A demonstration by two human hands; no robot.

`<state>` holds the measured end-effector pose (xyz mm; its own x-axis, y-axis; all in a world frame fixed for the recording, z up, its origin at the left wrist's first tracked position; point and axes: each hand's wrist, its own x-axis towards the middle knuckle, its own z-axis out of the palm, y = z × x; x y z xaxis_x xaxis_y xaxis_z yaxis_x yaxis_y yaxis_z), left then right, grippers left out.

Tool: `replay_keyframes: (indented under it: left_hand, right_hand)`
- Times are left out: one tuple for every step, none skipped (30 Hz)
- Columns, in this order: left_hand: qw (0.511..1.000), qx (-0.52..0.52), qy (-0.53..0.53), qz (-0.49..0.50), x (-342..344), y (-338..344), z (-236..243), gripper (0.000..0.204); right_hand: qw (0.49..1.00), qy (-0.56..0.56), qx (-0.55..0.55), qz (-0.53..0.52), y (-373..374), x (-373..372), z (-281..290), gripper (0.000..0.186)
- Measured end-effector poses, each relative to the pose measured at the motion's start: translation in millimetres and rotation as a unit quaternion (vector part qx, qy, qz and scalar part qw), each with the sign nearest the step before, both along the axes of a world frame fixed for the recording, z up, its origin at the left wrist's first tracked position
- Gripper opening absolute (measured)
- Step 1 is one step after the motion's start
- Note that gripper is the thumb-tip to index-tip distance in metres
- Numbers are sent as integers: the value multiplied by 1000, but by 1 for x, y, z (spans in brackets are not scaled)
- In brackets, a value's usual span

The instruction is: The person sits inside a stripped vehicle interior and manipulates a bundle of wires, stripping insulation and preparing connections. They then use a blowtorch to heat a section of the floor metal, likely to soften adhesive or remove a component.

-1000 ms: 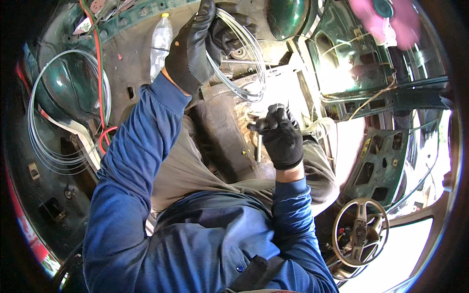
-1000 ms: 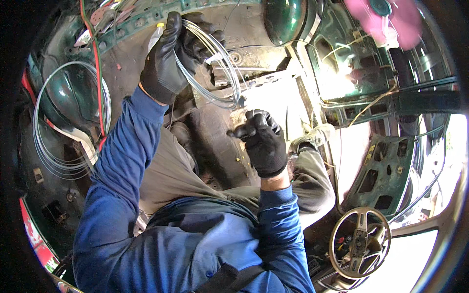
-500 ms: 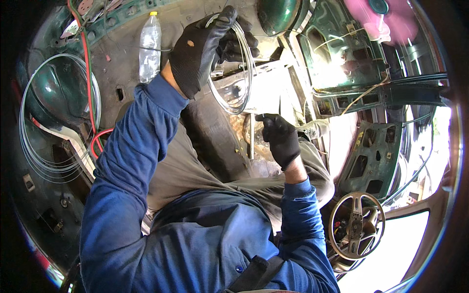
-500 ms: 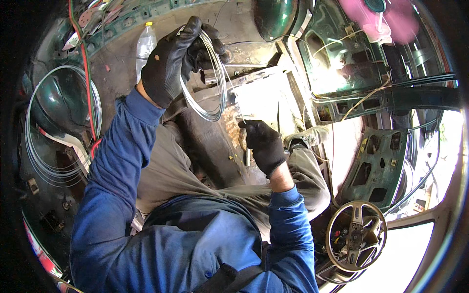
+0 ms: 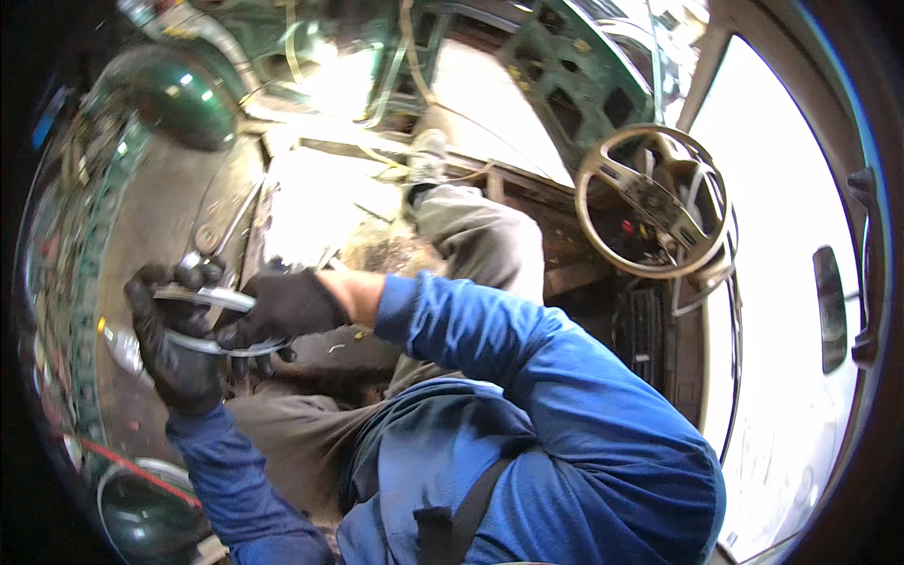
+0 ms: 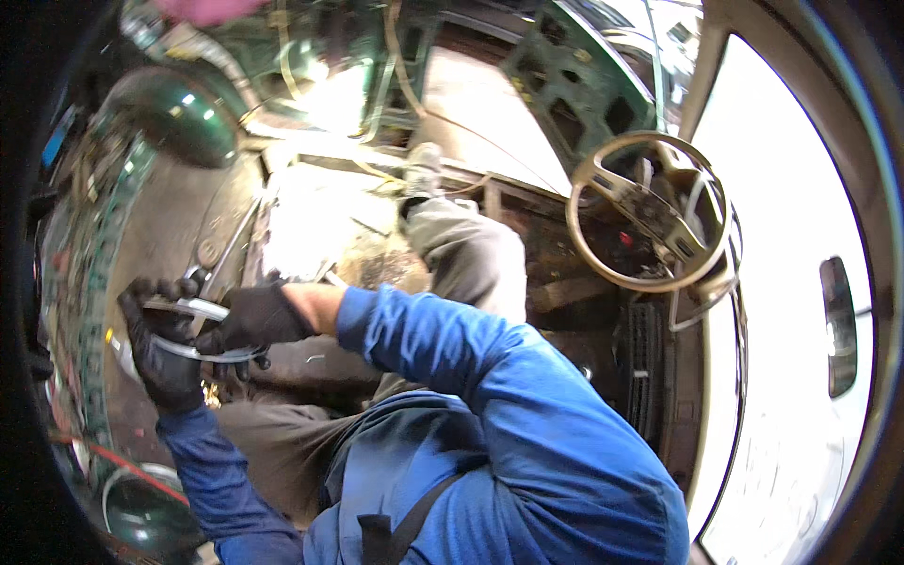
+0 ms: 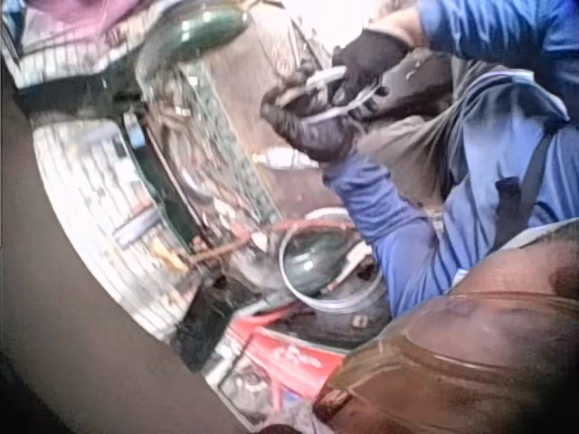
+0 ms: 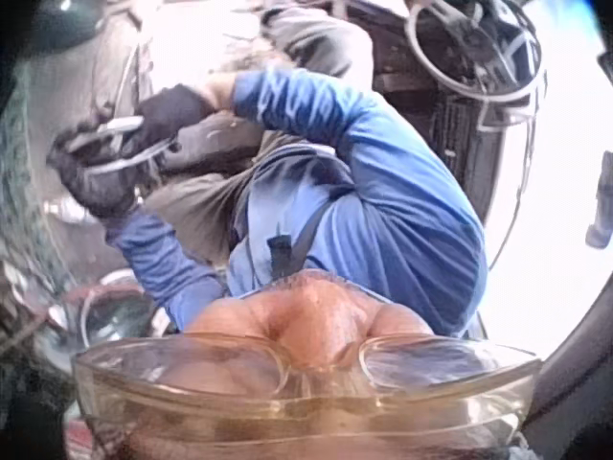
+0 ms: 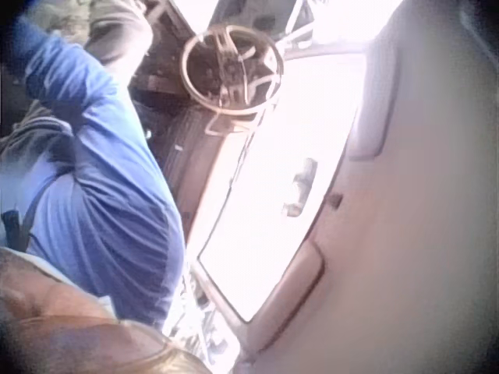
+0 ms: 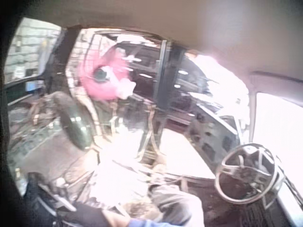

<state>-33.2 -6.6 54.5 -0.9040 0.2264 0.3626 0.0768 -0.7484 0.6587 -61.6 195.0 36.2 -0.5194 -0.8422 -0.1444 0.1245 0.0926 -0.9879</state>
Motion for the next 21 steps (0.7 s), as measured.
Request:
replay_keyframes:
  left_hand:
    - [998,21,22,-54,-5,7,1,42]
    - [989,100,-97,-37,0,6,-10,41]
    - [990,65,-123,24,10,24,5,40]
    - [996,33,-86,14,9,29,7,39]
    - [999,4,-48,1,6,37,7,40]
    - [998,-29,-54,24,6,40,11,40]
    - [998,-14,-54,17,5,45,17,40]
    - [997,-23,-56,38,6,48,21,40]
    - [996,-31,-59,60,7,53,24,40]
    - [994,-33,-71,79,8,57,26,40]
    - [991,-37,-83,98,8,62,29,40]
    - [988,-41,-95,117,7,66,32,40]
    - [987,-43,-100,121,7,69,34,40]
    - [986,-43,-103,127,7,71,37,40]
    - [984,-43,-106,134,6,72,38,41]
    - [985,-36,-107,130,5,69,37,42]
    - [986,-29,-110,125,3,64,34,42]
    - [986,-23,-112,119,2,61,31,43]
    - [986,-17,-111,123,0,61,29,43]
    - [985,-11,-109,130,1,59,28,44]
    - [985,-6,-108,138,1,57,27,44]
  right_hand:
    - [1000,-4,-9,-5,8,3,2,45]
    - [1000,-4,-19,-9,13,5,2,47]
    - [998,-56,27,-22,14,8,9,44]
    - [998,-62,17,-22,18,12,14,39]
    - [997,-61,-15,-37,22,16,7,38]
    - [997,-60,-22,-53,21,20,5,38]
    - [995,-60,-29,-70,21,21,4,38]
    - [995,-64,-22,-78,19,21,4,39]
    - [993,-56,-27,-98,19,24,6,40]
    - [992,-47,-33,-116,20,26,11,41]
    - [989,-39,-41,-135,20,27,13,42]
    - [991,-31,-14,-128,19,25,7,42]
    - [990,-9,-20,-139,17,24,-1,43]
    - [989,15,-25,-148,13,24,-7,44]
    - [986,39,-30,-156,8,24,-12,45]
    - [982,68,-32,-172,4,26,-15,47]
    - [977,96,-34,-189,-1,28,-16,48]
    - [970,124,-37,-206,-3,29,-16,50]
    - [971,115,-42,-206,-4,29,-15,52]
    - [973,105,-48,-202,-5,29,-13,53]
    - [974,95,-55,-199,-7,29,-11,55]
